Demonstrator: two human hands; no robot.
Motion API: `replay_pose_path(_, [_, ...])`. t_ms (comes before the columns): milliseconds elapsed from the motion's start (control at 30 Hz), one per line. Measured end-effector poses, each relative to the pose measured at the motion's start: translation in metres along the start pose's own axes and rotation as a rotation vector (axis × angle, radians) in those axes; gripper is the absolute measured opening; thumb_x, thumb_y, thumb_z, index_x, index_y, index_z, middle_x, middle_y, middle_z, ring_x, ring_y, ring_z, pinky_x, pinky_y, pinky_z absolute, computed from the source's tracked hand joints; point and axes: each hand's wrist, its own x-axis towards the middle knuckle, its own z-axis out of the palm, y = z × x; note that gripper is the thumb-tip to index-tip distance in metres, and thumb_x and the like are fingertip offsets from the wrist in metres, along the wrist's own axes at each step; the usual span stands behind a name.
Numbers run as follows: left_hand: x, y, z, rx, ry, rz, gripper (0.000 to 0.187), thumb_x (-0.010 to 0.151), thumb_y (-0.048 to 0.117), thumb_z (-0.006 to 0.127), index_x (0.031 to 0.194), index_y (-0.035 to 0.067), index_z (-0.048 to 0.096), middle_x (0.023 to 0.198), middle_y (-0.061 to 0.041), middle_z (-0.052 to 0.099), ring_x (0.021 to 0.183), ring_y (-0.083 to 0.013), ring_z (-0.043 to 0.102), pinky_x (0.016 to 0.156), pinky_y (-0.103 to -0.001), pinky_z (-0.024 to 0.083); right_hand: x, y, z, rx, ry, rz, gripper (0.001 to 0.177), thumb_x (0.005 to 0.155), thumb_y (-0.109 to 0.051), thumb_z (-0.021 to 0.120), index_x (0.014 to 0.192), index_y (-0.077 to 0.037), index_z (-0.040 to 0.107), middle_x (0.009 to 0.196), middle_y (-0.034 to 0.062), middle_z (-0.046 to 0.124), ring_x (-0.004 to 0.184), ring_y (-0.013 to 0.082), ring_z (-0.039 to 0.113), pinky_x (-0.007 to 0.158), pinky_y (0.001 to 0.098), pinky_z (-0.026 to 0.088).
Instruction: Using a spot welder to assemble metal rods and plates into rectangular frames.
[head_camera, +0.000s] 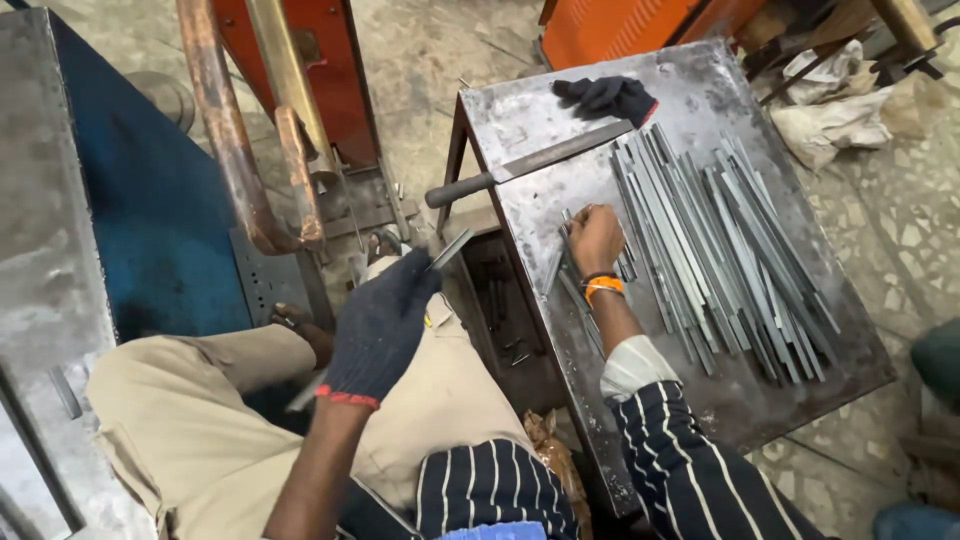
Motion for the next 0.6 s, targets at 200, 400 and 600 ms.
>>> replay_pose_path(200, [-0.012,-0.008,-0.012,0.062,0.002,0.015,0.025,0.097,0.023,0.067,0.112,0.004,0.072,0.1,-0.018,0.074,0.089,-0.038,0.071,0.076,-0.045,0.056,0.002,0.001,-0.004,0.047,-0.036,0.156,0.012,0.08,-0.022,0.084,0.084,-0.011,0.08,0.083,0.0139,0.076,0.078,0.0338,0.073,0.072,0.0461,0.055])
replay_pose_path(400, [-0.002,0.016,-0.043,0.128,-0.121,-0.186,0.03,0.096,0.026,0.065,0.12,0.01,0.071,0.086,-0.017,0.074,0.08,-0.0366,0.073,0.07,-0.048,0.054,0.005,0.006,-0.012,0.479,0.174,0.115,0.01,0.091,-0.012,0.074,0.096,-0.005,0.067,0.085,0.0119,0.074,0.074,0.0273,0.073,0.067,0.0393,0.056])
replay_pose_path(600, [-0.007,0.018,-0.086,0.263,-0.165,-0.13,0.031,0.094,0.029,0.065,0.12,0.014,0.073,0.089,-0.018,0.074,0.079,-0.04,0.07,0.069,-0.051,0.052,-0.039,-0.121,-0.091,1.308,-0.167,0.222,0.032,0.096,-0.005,0.064,0.125,-0.002,0.05,0.09,0.01,0.071,0.069,0.0209,0.073,0.056,0.0283,0.055])
